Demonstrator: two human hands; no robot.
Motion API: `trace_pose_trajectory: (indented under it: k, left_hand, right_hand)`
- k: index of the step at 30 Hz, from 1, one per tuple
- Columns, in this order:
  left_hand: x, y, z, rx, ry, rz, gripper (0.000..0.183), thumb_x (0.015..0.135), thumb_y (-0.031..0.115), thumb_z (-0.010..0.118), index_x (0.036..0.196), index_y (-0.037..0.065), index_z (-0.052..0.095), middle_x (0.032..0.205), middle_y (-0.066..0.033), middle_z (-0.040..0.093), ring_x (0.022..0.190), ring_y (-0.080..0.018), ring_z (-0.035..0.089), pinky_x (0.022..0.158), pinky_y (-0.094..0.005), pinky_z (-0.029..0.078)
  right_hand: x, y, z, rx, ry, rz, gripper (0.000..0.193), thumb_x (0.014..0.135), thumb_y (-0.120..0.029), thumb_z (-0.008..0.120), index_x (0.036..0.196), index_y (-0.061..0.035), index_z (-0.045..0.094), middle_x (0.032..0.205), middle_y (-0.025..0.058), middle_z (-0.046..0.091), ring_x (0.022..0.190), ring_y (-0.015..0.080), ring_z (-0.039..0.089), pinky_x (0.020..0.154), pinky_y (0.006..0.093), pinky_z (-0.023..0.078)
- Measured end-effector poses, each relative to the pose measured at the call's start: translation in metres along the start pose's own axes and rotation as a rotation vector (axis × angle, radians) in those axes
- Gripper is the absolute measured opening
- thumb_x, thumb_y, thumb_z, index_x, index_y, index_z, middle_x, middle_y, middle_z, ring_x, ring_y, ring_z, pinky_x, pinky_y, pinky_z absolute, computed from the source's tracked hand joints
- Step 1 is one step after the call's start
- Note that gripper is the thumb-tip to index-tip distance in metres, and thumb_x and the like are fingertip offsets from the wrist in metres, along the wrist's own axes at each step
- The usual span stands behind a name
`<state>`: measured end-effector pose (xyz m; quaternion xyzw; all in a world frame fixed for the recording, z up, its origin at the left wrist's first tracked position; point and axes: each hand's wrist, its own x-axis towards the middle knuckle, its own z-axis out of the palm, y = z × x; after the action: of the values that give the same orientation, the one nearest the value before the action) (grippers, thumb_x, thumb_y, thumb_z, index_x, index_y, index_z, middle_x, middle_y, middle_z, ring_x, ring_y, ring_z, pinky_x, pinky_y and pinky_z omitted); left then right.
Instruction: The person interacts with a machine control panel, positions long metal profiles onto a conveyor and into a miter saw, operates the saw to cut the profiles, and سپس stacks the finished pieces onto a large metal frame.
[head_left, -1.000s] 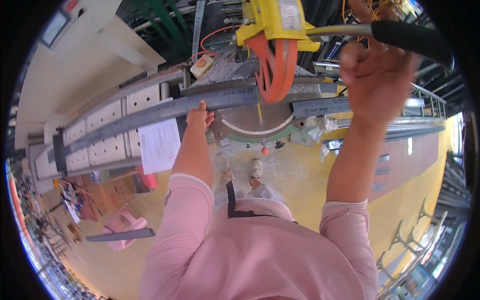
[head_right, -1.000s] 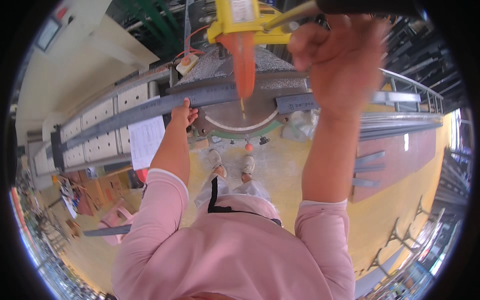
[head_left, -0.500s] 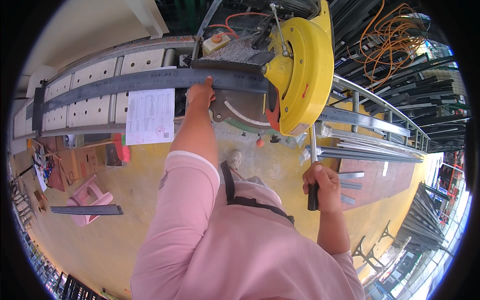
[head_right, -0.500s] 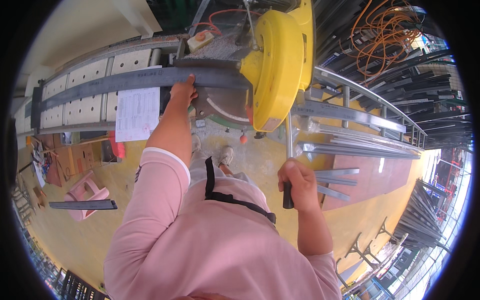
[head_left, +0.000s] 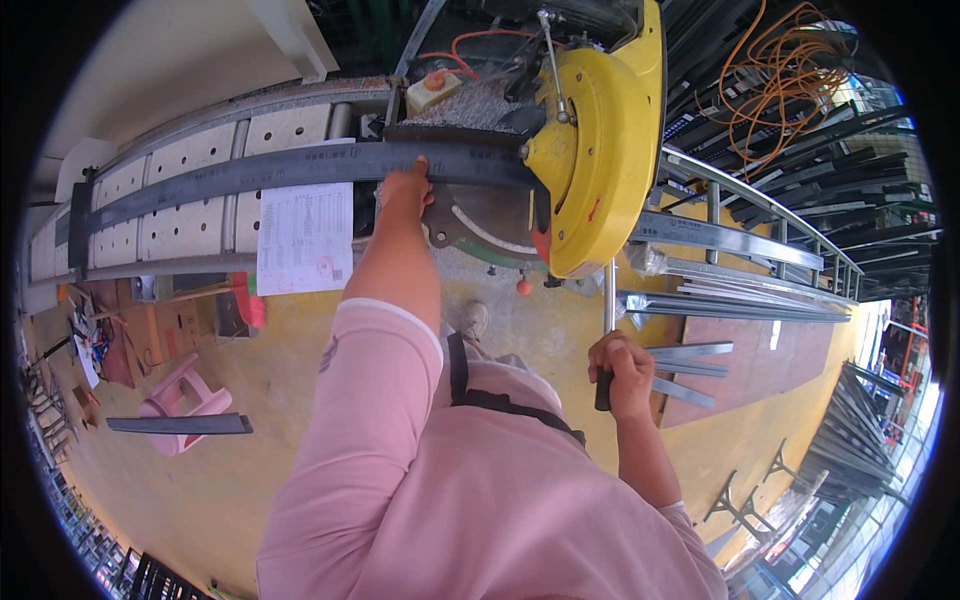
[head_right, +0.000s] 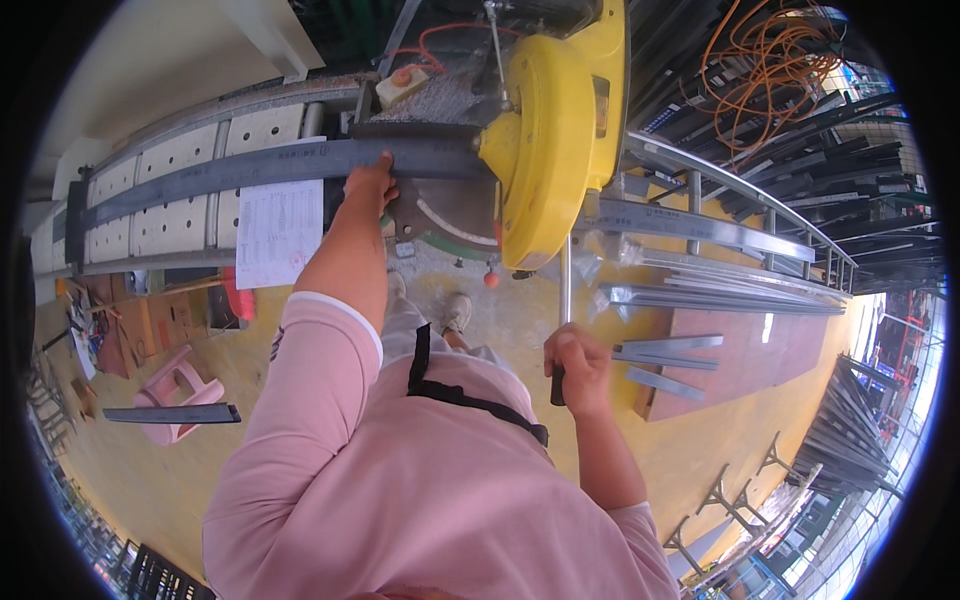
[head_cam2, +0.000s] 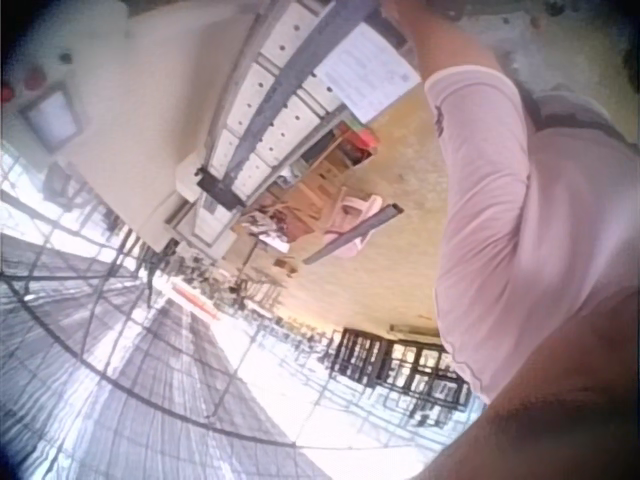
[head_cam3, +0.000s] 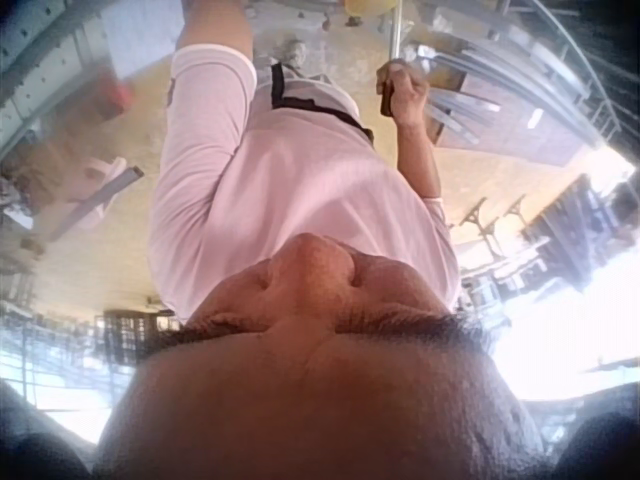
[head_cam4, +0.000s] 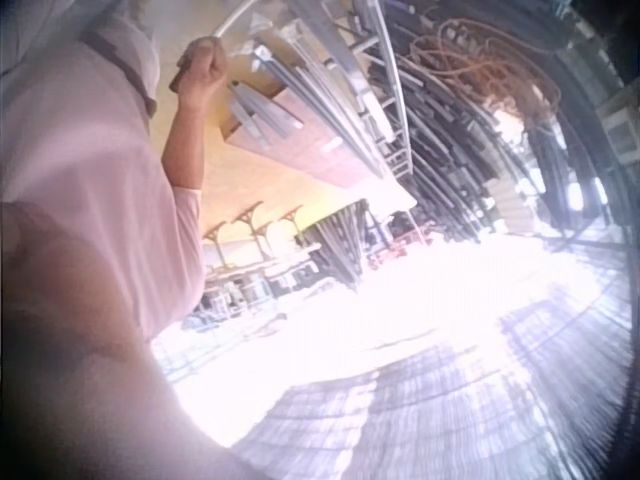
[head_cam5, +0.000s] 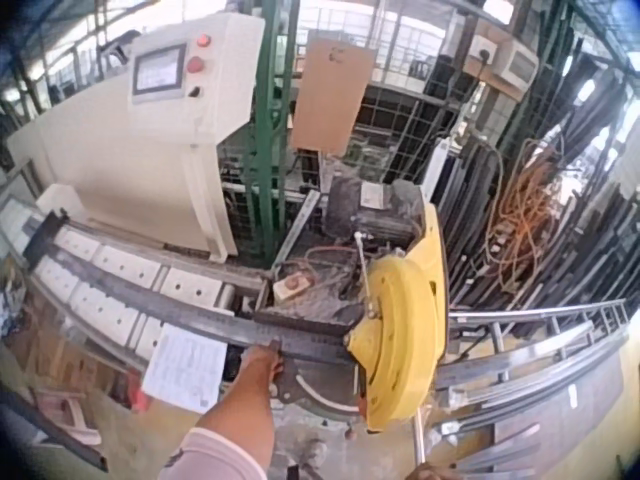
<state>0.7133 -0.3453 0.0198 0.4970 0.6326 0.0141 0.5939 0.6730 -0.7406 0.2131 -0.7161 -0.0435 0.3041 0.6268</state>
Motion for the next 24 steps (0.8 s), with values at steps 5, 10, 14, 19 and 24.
trace_pose_trajectory:
  k: [5, 10, 14, 19, 24]
  left_hand:
    - [-0.007, 0.007, 0.003, 0.021, -0.035, -0.006, 0.050, 0.090, 0.042, 0.068, 0.101, -0.007, 0.063, 0.086, -0.0123, 0.067, 0.068, -0.0221, 0.066, 0.055, -0.0338, 0.057]
    - [-0.002, 0.006, 0.005, -0.077, -0.058, -0.002, 0.047, 0.092, 0.038, 0.067, 0.107, -0.006, 0.061, 0.090, -0.0124, 0.066, 0.074, -0.0210, 0.066, 0.056, -0.0348, 0.058]
    - [-0.002, -0.001, -0.010, -0.098, -0.076, 0.003, 0.047, 0.092, 0.037, 0.068, 0.113, -0.004, 0.059, 0.089, -0.0117, 0.066, 0.074, -0.0206, 0.066, 0.056, -0.0351, 0.057]
    - [-0.006, 0.007, 0.002, -0.014, -0.120, -0.033, 0.043, 0.091, 0.039, 0.068, 0.105, -0.001, 0.065, 0.085, -0.0108, 0.068, 0.066, -0.0208, 0.066, 0.053, -0.0338, 0.057]
    - [0.025, -0.007, -0.011, 0.230, -0.221, 0.077, 0.043, 0.095, 0.041, 0.060, 0.094, -0.002, 0.067, 0.077, -0.0106, 0.068, 0.058, -0.0210, 0.065, 0.056, -0.0331, 0.056]
  right_hand:
    - [0.010, 0.072, 0.001, -0.117, 0.032, -0.041, 0.026, 0.094, -0.011, 0.050, 0.071, 0.0005, 0.057, 0.073, 0.0055, 0.055, 0.060, 0.0113, 0.052, 0.056, 0.0259, 0.041]
    - [0.001, 0.032, 0.009, -0.115, 0.084, 0.059, 0.021, 0.092, -0.010, 0.052, 0.074, 0.0008, 0.059, 0.074, 0.0039, 0.054, 0.061, 0.0109, 0.054, 0.056, 0.0252, 0.041]
    - [-0.008, -0.058, 0.009, -0.110, 0.083, 0.089, 0.019, 0.090, -0.012, 0.055, 0.075, -0.0003, 0.058, 0.071, 0.0023, 0.053, 0.058, 0.0096, 0.052, 0.055, 0.0251, 0.041]
    - [0.004, 0.062, 0.020, -0.601, 0.194, -0.081, 0.016, 0.088, -0.011, 0.061, 0.076, -0.0028, 0.055, 0.067, 0.0022, 0.048, 0.061, 0.0120, 0.044, 0.057, 0.0279, 0.039]
    - [-0.016, -0.031, 0.023, -0.613, 0.002, -0.012, 0.011, 0.084, -0.007, 0.063, 0.082, -0.0032, 0.053, 0.075, 0.0025, 0.047, 0.069, 0.0128, 0.045, 0.063, 0.0283, 0.039]
